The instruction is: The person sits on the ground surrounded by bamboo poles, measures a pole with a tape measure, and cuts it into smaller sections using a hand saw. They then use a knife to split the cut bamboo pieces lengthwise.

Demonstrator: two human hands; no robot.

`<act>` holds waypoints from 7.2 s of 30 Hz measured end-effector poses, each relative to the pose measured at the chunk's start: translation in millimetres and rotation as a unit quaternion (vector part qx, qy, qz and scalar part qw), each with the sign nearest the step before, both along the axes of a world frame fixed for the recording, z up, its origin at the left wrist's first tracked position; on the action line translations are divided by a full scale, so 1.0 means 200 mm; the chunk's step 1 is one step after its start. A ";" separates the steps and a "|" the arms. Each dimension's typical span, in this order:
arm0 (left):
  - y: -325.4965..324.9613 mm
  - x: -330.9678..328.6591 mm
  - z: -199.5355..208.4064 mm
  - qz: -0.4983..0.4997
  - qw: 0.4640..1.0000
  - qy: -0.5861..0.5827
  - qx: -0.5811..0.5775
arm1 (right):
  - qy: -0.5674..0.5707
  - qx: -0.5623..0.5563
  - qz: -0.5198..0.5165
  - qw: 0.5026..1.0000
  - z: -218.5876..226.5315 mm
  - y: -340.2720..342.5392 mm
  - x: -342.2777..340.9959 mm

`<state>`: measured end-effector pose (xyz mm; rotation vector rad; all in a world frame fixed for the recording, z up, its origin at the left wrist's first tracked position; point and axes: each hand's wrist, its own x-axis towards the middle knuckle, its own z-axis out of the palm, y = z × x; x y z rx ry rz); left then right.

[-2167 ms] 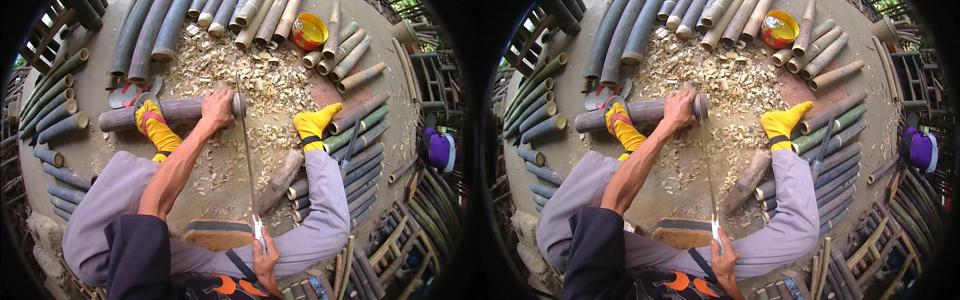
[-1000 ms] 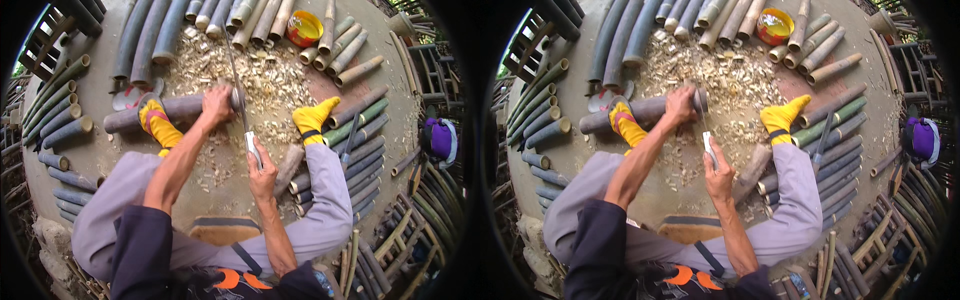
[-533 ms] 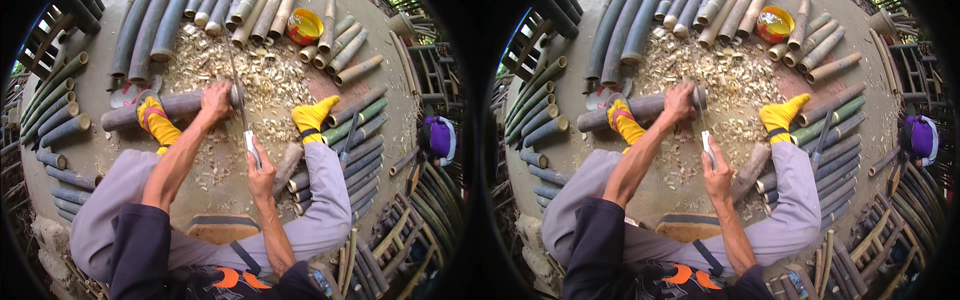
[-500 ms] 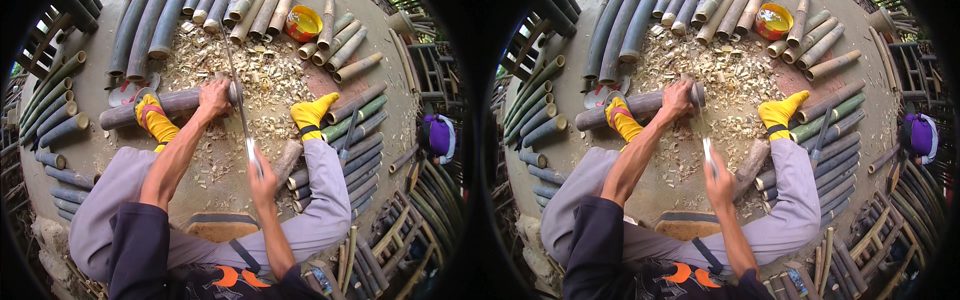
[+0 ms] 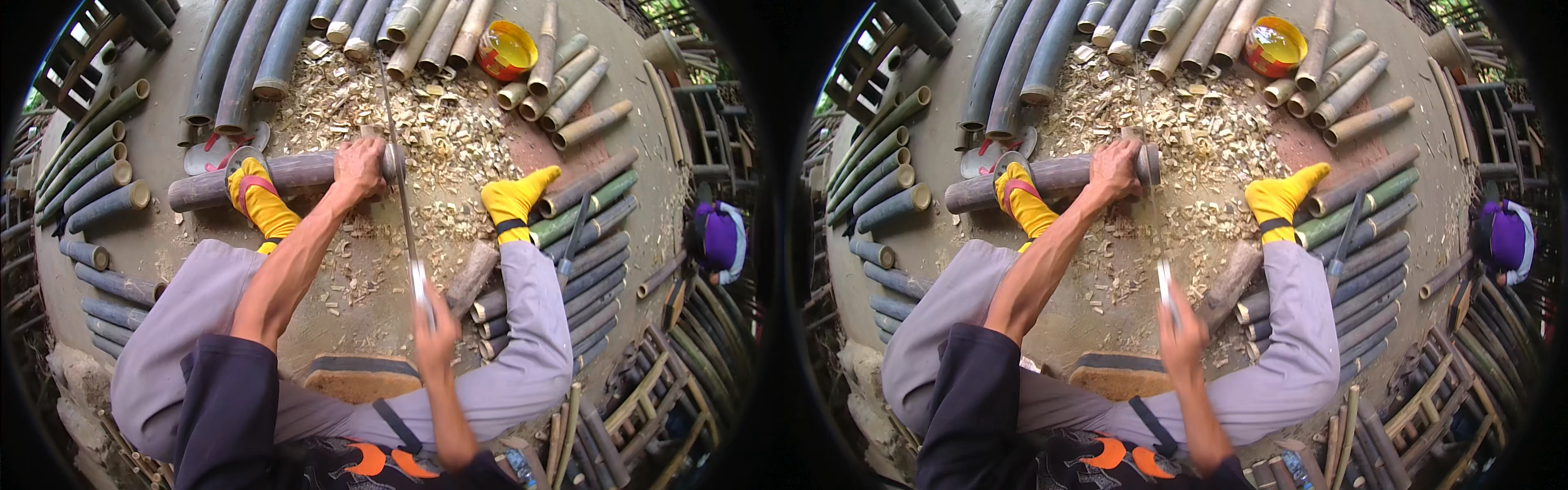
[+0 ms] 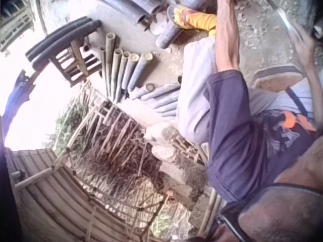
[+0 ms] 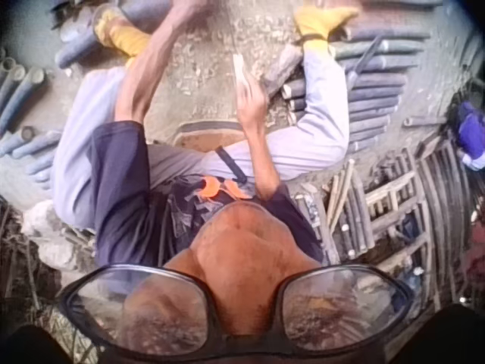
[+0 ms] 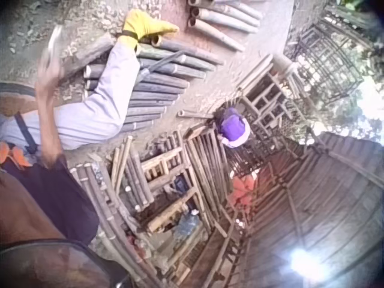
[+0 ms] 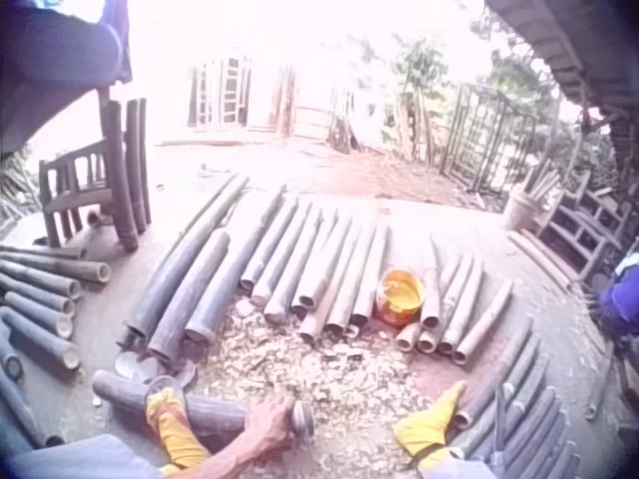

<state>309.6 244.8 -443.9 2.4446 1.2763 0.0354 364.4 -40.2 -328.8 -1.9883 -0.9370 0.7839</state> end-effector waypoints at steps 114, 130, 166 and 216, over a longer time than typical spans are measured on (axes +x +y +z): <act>-0.01 -0.01 -0.05 0.001 0.997 -0.037 0.064 | -0.025 0.047 0.025 0.998 -0.03 0.00 0.03; -0.05 0.01 -0.02 0.009 0.998 -0.026 0.049 | -0.013 0.022 -0.008 1.000 0.04 -0.40 -0.06; -0.06 0.06 -0.05 0.005 0.996 -0.054 0.074 | 0.017 0.013 0.006 1.000 -0.09 0.18 0.10; 0.02 0.04 -0.04 -0.011 0.999 -0.016 0.045 | 0.024 0.045 0.043 0.998 -0.10 0.24 0.11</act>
